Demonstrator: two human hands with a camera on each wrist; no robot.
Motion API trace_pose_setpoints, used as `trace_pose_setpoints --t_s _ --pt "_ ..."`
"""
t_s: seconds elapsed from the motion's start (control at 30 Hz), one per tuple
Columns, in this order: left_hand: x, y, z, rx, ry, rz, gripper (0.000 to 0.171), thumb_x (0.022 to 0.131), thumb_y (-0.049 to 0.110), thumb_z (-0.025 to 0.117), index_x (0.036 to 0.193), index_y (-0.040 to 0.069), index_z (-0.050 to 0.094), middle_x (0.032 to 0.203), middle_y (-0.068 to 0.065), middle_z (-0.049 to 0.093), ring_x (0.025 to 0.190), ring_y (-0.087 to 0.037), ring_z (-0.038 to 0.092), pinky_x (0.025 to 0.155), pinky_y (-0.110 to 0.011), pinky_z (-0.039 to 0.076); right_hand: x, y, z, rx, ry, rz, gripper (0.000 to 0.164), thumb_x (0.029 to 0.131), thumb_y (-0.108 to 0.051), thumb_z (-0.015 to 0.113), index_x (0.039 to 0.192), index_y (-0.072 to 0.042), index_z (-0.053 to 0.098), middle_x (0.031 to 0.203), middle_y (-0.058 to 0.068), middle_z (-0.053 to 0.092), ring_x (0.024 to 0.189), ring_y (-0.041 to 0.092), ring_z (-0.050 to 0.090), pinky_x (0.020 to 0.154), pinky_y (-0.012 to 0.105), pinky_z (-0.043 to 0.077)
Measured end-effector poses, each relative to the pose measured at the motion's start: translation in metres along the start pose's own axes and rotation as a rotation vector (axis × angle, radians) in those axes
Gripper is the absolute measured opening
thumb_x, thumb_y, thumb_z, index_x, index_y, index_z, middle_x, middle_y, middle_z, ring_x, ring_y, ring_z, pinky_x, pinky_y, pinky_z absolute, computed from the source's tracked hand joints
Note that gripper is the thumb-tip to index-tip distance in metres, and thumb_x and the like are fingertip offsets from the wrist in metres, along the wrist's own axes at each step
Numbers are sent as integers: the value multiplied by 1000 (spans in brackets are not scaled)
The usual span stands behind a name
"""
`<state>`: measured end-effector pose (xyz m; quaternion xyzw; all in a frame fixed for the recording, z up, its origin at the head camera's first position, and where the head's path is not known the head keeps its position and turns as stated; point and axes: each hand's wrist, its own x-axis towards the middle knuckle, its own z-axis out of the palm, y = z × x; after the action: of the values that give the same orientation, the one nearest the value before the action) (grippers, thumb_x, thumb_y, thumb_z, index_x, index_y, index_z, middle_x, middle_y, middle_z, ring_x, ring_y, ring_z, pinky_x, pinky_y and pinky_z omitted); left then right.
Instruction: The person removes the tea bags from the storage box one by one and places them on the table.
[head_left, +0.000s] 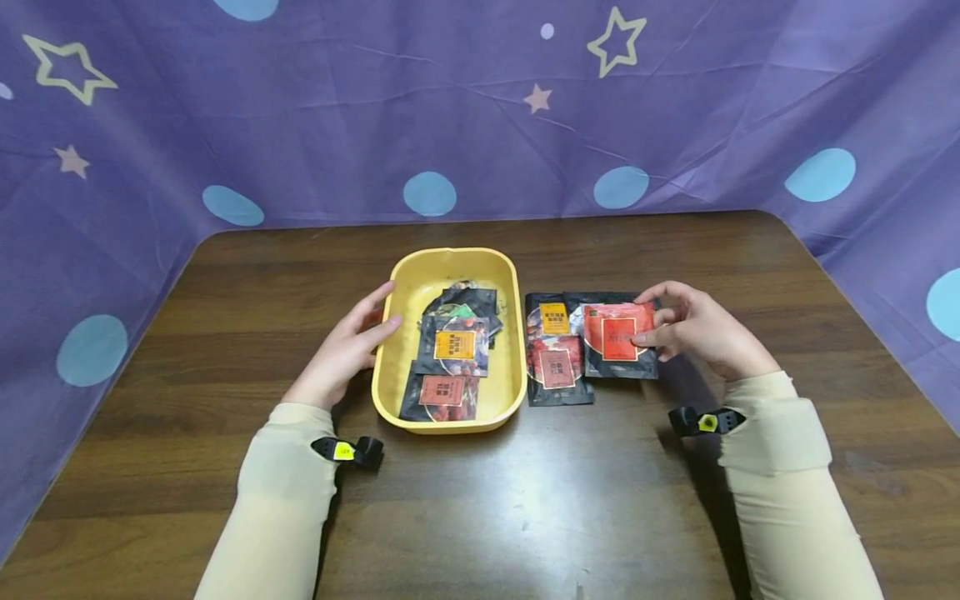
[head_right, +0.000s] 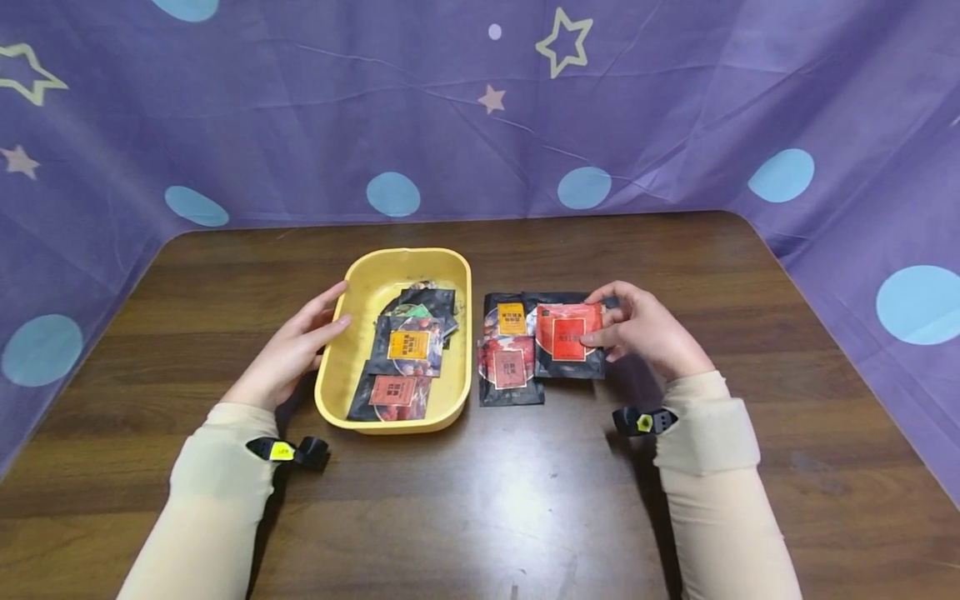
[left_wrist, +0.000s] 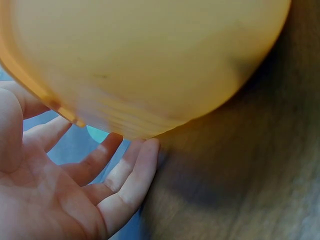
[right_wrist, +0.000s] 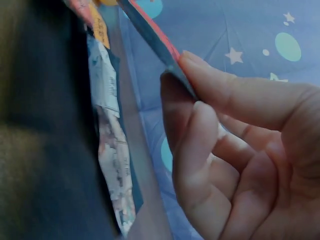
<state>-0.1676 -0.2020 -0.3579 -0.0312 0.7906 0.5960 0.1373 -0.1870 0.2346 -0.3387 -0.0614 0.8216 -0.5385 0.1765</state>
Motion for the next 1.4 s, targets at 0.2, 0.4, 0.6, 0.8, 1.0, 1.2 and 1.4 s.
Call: trace_pose_setpoints --t_s 0.2,0.4,0.6,0.8,1.0,1.2,1.4 --pt "-1 0 -1 2 0 -5 63 103 29 51 158 34 21 156 -20 26 126 -35 46 79 -30 57 6 4 6 -45 -52 26 53 83 1 75 127 3 45 77 -6 66 66 8 59 56 29 53" --pt "-1 1 -2 6 5 -14 63 103 29 51 158 36 22 158 -19 25 129 -36 44 80 -29 55 10 8 10 -86 -67 36 53 82 -1 76 126 2 47 80 -5 66 67 8 58 54 28 49" --pt "0 1 -2 1 6 -7 63 103 30 52 158 35 22 158 -19 25 128 -35 44 79 -29 56 14 11 11 -156 -60 47 51 80 -2 78 123 2 50 78 -3 60 65 9 55 53 28 49" --pt "-1 0 -1 -6 5 -4 63 103 31 52 158 34 22 158 -20 25 128 -35 45 78 -28 56 17 12 14 -226 -60 97 51 82 -7 78 124 0 50 79 3 57 68 15 57 57 32 54" --pt "-1 1 -1 1 4 -12 63 103 28 51 158 34 22 158 -20 23 129 -36 44 79 -28 56 16 11 19 -300 -50 123 49 83 -7 78 123 0 52 86 10 60 67 18 60 59 33 57" --pt "0 1 -1 2 1 -16 63 103 30 52 158 35 22 159 -19 23 130 -36 44 81 -29 56 16 11 22 -355 -36 117 47 82 -5 78 122 1 53 86 13 61 62 18 61 59 34 58" --pt "0 1 0 2 2 -16 63 103 31 52 158 35 22 158 -19 25 129 -35 44 80 -29 56 15 6 26 -421 -25 127 43 83 -5 77 119 0 54 89 16 62 62 19 62 58 33 58"
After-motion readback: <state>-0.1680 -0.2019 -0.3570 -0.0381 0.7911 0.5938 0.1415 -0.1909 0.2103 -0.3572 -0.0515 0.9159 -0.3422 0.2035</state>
